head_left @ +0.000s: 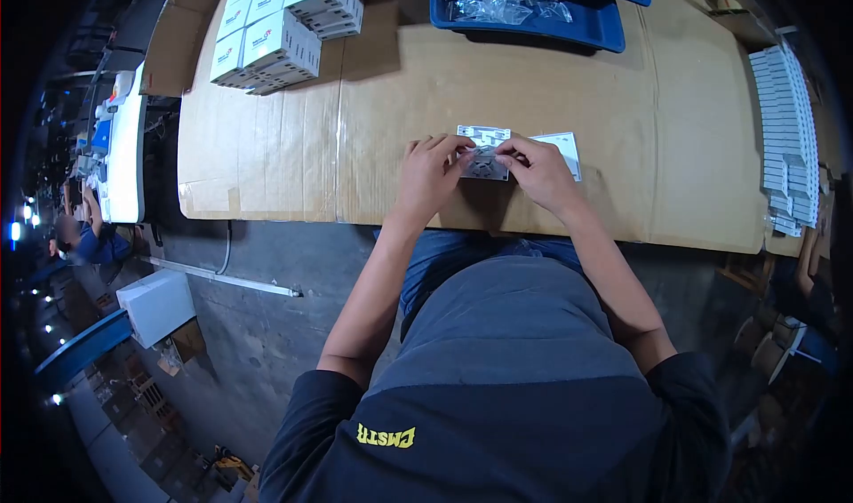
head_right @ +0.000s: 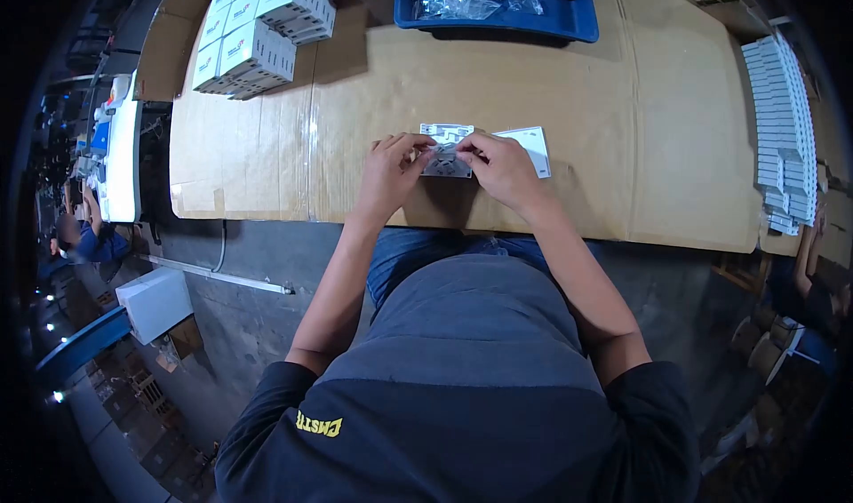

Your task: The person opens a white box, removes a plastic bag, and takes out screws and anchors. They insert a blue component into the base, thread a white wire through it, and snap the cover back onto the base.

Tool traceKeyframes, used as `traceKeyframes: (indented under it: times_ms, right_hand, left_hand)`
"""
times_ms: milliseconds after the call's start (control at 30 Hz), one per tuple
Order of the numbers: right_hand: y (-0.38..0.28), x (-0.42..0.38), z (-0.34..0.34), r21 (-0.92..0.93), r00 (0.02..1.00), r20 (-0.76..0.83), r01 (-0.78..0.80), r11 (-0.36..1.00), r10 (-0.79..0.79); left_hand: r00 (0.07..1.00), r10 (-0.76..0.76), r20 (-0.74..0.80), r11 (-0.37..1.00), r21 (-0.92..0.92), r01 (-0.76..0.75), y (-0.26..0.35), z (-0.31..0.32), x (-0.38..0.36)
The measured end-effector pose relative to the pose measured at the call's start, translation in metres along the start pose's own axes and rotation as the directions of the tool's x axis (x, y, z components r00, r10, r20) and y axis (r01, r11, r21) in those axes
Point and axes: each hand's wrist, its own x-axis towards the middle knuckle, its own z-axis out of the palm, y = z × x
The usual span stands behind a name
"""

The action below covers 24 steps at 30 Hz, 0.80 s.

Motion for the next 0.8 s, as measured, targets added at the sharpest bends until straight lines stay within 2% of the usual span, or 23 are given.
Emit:
traceKeyframes:
  times_ms: [33,133,233,333,467,633,800]
  right_hand:
    - [0.002,-0.001,0.002,-0.029,0.997,-0.029,0.067,0.997,-0.068]
    - [0.007,0.000,0.004,-0.120,0.994,-0.009,0.105,0.987,-0.106]
    - [0.007,-0.001,0.008,-0.161,0.973,-0.059,0.213,0.964,-0.225]
    - [0.004,-0.003,0.007,-0.169,0.973,-0.071,0.204,0.964,-0.218]
    - [0.000,-0.001,0.004,-0.230,0.984,-0.051,0.155,0.961,-0.171]
    - [-0.011,-0.003,-0.002,-0.305,0.992,-0.043,0.098,0.947,-0.117]
    - [-0.009,-0.004,-0.003,-0.388,0.981,-0.007,0.178,0.904,-0.196]
  left_hand:
    - [0.999,0.042,-0.025,0.998,0.041,-0.041,-0.003,0.002,-0.001]
    - [0.992,0.119,-0.046,0.986,0.122,-0.113,-0.009,0.006,0.001]
    - [0.987,0.157,-0.031,0.970,0.192,-0.148,-0.008,0.004,0.001]
    - [0.984,0.164,-0.070,0.977,0.150,-0.152,-0.008,0.007,0.000]
    - [0.997,0.076,-0.026,0.990,0.123,-0.072,-0.004,0.009,-0.002]
    - [0.989,0.140,-0.041,0.980,0.146,-0.132,-0.009,0.013,-0.005]
    - [0.984,0.177,-0.033,0.971,0.166,-0.169,0.001,0.007,-0.009]
